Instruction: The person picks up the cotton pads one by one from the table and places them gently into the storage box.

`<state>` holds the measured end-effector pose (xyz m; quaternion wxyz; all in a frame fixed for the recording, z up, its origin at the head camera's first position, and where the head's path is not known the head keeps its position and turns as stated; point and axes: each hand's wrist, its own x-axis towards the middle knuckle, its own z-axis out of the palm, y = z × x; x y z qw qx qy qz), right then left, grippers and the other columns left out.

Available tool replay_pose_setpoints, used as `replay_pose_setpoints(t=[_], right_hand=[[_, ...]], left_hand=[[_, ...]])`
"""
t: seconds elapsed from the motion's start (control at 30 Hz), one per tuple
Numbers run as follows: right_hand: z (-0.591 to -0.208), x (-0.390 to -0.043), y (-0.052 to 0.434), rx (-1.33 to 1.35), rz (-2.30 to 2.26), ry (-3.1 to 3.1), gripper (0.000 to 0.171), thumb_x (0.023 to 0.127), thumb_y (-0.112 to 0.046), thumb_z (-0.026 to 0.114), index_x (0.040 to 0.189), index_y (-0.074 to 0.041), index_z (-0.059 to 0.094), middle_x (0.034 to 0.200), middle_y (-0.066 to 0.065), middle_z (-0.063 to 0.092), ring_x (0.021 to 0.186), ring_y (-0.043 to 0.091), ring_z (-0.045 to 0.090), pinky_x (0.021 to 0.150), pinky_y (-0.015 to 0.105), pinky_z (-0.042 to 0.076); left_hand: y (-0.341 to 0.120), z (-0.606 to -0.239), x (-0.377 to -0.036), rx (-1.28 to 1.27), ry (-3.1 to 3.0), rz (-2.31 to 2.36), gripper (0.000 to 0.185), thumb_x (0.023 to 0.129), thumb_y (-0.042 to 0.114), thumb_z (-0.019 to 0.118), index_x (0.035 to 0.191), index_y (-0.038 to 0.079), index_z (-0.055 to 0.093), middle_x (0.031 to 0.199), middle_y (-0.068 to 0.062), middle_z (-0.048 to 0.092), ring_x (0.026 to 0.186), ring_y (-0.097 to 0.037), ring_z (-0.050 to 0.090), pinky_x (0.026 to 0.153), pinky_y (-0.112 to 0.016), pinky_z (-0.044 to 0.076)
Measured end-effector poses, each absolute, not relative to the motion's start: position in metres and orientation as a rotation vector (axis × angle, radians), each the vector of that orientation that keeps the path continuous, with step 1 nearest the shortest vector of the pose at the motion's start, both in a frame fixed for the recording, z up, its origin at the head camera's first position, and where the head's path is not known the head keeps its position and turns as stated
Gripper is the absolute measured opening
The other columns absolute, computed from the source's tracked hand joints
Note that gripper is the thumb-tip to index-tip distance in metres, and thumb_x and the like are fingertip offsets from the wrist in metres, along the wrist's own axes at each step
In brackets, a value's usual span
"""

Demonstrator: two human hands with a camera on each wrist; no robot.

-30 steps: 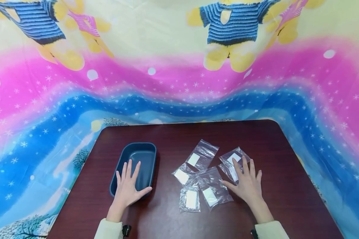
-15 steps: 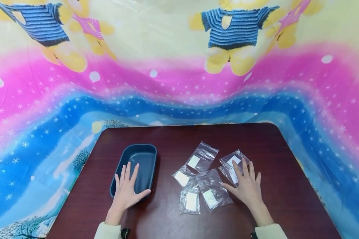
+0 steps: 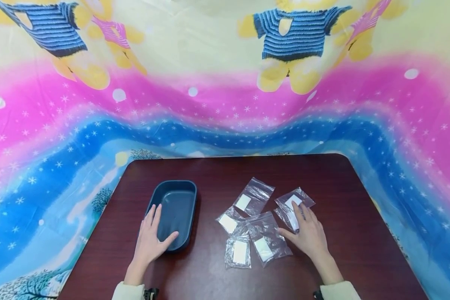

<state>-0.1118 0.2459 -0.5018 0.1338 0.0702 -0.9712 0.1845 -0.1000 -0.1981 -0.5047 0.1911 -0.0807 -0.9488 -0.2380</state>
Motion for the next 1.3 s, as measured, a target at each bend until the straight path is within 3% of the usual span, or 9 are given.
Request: replay_pose_setpoints(t=[0.17, 0.4, 0.6, 0.83, 1.1, 1.23, 1.3], right_hand=[[-0.498, -0.111, 0.243, 0.127, 0.68, -2.894, 0.089, 0.07, -0.049, 0.073, 0.133, 0.004, 0.038, 0.123, 0.035, 0.044, 0.107, 0.051, 0.044, 0.08, 0.062, 0.038], [-0.502, -0.115, 0.243, 0.125, 0.772, -2.874, 0.08, 0.073, -0.044, 0.073, 0.127, 0.007, 0.044, 0.113, 0.037, 0.051, 0.1, 0.051, 0.049, 0.079, 0.06, 0.04], [-0.509, -0.119, 0.244, 0.132, 0.82, -2.847, 0.073, 0.072, -0.04, 0.074, 0.121, 0.009, 0.051, 0.115, 0.035, 0.051, 0.102, 0.052, 0.048, 0.081, 0.059, 0.039], [-0.518, -0.119, 0.243, 0.083, 0.968, -2.897, 0.071, 0.072, -0.039, 0.074, 0.12, 0.009, 0.052, 0.096, 0.027, 0.062, 0.088, 0.042, 0.059, 0.076, 0.052, 0.044], [-0.529, -0.115, 0.24, -0.015, 1.082, -2.984, 0.074, 0.074, -0.036, 0.074, 0.122, 0.013, 0.047, 0.089, 0.019, 0.065, 0.078, 0.027, 0.064, 0.074, 0.046, 0.047], [-0.534, -0.114, 0.239, -0.01, 1.059, -3.001, 0.074, 0.072, -0.038, 0.075, 0.119, 0.013, 0.049, 0.087, 0.017, 0.065, 0.083, 0.034, 0.061, 0.075, 0.047, 0.045], [-0.537, -0.114, 0.238, 0.0, 1.047, -3.007, 0.074, 0.071, -0.039, 0.075, 0.118, 0.013, 0.051, 0.086, 0.016, 0.065, 0.085, 0.035, 0.06, 0.076, 0.048, 0.045]], left_hand=[[-0.211, -0.505, -0.095, -0.151, -2.609, -0.746, 0.09, 0.073, 0.032, 0.074, 0.145, 0.013, 0.024, 0.142, -0.02, 0.029, 0.123, -0.04, 0.034, 0.092, -0.058, 0.033], [-0.223, -0.509, -0.088, 0.011, -2.618, -0.874, 0.08, 0.078, 0.028, 0.071, 0.142, 0.005, 0.029, 0.141, -0.019, 0.031, 0.124, -0.039, 0.031, 0.093, -0.058, 0.032], [-0.233, -0.516, -0.086, 0.153, -2.669, -1.0, 0.074, 0.084, 0.025, 0.065, 0.142, 0.002, 0.026, 0.14, -0.024, 0.03, 0.125, -0.041, 0.029, 0.094, -0.058, 0.03], [-0.239, -0.526, -0.084, 0.248, -2.664, -1.148, 0.074, 0.085, 0.022, 0.063, 0.141, -0.005, 0.022, 0.135, -0.032, 0.032, 0.121, -0.046, 0.032, 0.094, -0.058, 0.029], [-0.24, -0.536, -0.081, 0.437, -2.646, -1.254, 0.066, 0.086, 0.016, 0.06, 0.136, -0.011, 0.027, 0.131, -0.033, 0.038, 0.12, -0.044, 0.037, 0.096, -0.053, 0.031], [-0.24, -0.538, -0.081, 0.551, -2.659, -1.25, 0.06, 0.087, 0.018, 0.059, 0.133, -0.01, 0.034, 0.118, -0.035, 0.049, 0.108, -0.042, 0.049, 0.089, -0.05, 0.038], [-0.24, -0.539, -0.08, 0.583, -2.64, -1.294, 0.056, 0.087, 0.017, 0.059, 0.131, -0.008, 0.037, 0.11, -0.034, 0.055, 0.092, -0.039, 0.058, 0.078, -0.046, 0.046]])
